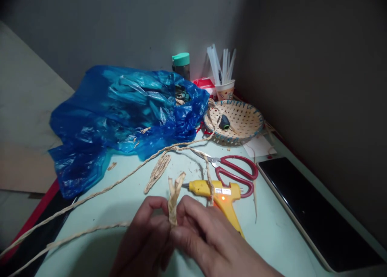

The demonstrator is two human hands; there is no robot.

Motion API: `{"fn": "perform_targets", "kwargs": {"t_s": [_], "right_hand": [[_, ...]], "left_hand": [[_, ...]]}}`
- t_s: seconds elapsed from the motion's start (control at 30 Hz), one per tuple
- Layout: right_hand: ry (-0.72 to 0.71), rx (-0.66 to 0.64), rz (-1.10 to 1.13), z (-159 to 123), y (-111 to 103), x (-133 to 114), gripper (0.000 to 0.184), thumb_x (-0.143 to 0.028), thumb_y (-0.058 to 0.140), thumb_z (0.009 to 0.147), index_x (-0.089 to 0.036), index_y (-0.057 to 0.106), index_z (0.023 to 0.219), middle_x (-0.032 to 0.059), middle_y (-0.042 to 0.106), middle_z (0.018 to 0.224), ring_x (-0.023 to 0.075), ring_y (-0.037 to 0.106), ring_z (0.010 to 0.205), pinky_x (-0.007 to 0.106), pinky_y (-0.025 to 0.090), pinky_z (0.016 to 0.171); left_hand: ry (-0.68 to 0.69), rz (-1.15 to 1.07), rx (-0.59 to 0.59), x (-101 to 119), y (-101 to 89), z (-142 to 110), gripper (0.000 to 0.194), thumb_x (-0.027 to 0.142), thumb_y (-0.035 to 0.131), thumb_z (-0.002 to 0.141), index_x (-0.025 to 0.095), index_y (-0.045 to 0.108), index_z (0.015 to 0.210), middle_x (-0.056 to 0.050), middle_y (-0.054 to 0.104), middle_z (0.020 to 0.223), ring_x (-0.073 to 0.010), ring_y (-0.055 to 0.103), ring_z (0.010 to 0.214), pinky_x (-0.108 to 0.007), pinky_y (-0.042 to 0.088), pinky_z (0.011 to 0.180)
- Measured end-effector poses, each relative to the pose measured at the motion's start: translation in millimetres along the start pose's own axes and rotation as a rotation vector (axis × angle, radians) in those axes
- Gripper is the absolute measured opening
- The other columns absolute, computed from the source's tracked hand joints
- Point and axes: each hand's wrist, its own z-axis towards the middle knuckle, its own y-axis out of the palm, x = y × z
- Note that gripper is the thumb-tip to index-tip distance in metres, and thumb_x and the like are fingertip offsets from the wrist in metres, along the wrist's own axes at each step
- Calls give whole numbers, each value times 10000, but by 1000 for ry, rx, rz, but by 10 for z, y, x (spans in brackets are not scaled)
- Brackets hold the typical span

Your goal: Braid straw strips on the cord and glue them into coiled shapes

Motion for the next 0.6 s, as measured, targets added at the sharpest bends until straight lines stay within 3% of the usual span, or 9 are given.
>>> {"fn": "perform_targets", "kwargs": {"t_s": [0.07,0.17,0.3,0.4,0.47,0.53,0.6], "right_hand": [[14,-14,147,34,10,8,313,-473,537,944,-217,484,773,-12,546,693,143,508,643,244,401,582],[-11,45,263,70,8,16,314,-463,589,932,-197,501,791,-22,573,658,125,499,635,235,384,608],[-70,191,256,85,-24,14,269,-410,611,931,-189,508,818,3,661,719,114,515,620,228,389,585],[-103,247,320,81,-22,-2,281,-402,658,895,-189,499,805,7,675,751,83,471,518,216,361,504],[-122,243,376,72,-5,-10,256,-380,665,892,-186,514,818,-7,650,711,88,503,533,225,401,547],[-126,240,419,68,7,-6,232,-355,655,902,-189,516,819,-44,574,602,106,539,576,232,419,596],[-130,237,428,77,2,11,244,-354,650,909,-193,497,808,-62,535,574,101,522,581,214,383,569]], "left_hand": [[99,125,20,59,-10,17,303,527,555,878,225,537,889,48,519,525,-125,440,496,-245,344,528],[349,472,164,143,-48,37,141,340,590,867,229,607,782,18,589,623,-157,535,590,-268,403,619],[653,787,311,159,-83,11,164,190,607,845,237,600,688,20,600,663,-154,553,603,-256,393,563],[938,979,301,65,-61,-41,172,122,560,878,239,645,784,11,642,679,-155,585,612,-269,412,596],[1101,1148,281,-22,-51,-54,219,55,534,873,221,676,882,-6,685,709,-161,604,630,-290,416,635],[1214,1291,267,-98,-64,-33,254,6,535,847,177,682,963,-38,708,721,-174,611,632,-310,416,645],[1279,1335,177,-142,-93,7,283,-15,545,828,134,663,1036,-76,718,744,-193,626,659,-313,431,639]]}}
